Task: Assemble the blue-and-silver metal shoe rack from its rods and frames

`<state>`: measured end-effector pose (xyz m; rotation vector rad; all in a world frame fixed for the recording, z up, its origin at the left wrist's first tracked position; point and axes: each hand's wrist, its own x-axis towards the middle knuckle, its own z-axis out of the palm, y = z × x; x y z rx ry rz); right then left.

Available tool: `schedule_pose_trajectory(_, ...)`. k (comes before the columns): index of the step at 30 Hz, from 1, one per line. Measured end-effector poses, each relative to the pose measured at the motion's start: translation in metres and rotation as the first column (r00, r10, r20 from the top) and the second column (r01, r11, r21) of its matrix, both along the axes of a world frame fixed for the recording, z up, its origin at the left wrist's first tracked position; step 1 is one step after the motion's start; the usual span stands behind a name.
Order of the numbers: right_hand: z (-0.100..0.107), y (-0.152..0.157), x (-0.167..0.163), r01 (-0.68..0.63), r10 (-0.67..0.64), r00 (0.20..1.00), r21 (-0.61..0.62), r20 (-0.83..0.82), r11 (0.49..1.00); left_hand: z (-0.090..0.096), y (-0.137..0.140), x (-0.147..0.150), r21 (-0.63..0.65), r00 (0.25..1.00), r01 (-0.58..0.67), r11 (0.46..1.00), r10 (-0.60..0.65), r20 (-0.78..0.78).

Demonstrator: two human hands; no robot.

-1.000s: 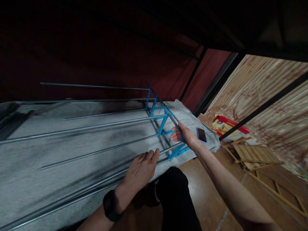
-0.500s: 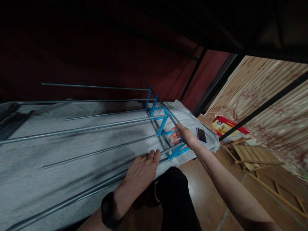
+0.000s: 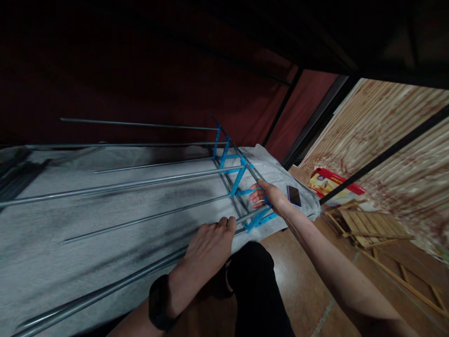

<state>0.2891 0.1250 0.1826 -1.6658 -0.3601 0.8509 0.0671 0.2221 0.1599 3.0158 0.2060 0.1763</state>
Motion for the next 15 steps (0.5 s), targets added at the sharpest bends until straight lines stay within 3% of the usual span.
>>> schedule_pose_trajectory(4, -0.0006, -0.0004, 0.0000, -0.005, 0.005, 1.000, 0.008, 0.003, 1.000, -0.0002, -0.0018, 0.0023, -0.012, 0.999, -0.032, 0.999, 0.032, -0.015)
schedule_pose_trajectory(8, -0.0001, -0.0002, -0.0014, -0.018, 0.017, 1.000, 0.025, 0.006, 1.000, -0.0017, -0.0027, 0.0038, 0.043, 0.992, -0.093, 0.995, 0.089, 0.093)
schedule_pose_trajectory(15, 0.0023, 0.0000, -0.0033, -0.032, 0.032, 0.999, 0.024, 0.019, 0.999, -0.0049, -0.0011, 0.0056, 0.179, 0.990, -0.056, 0.982, 0.031, 0.139)
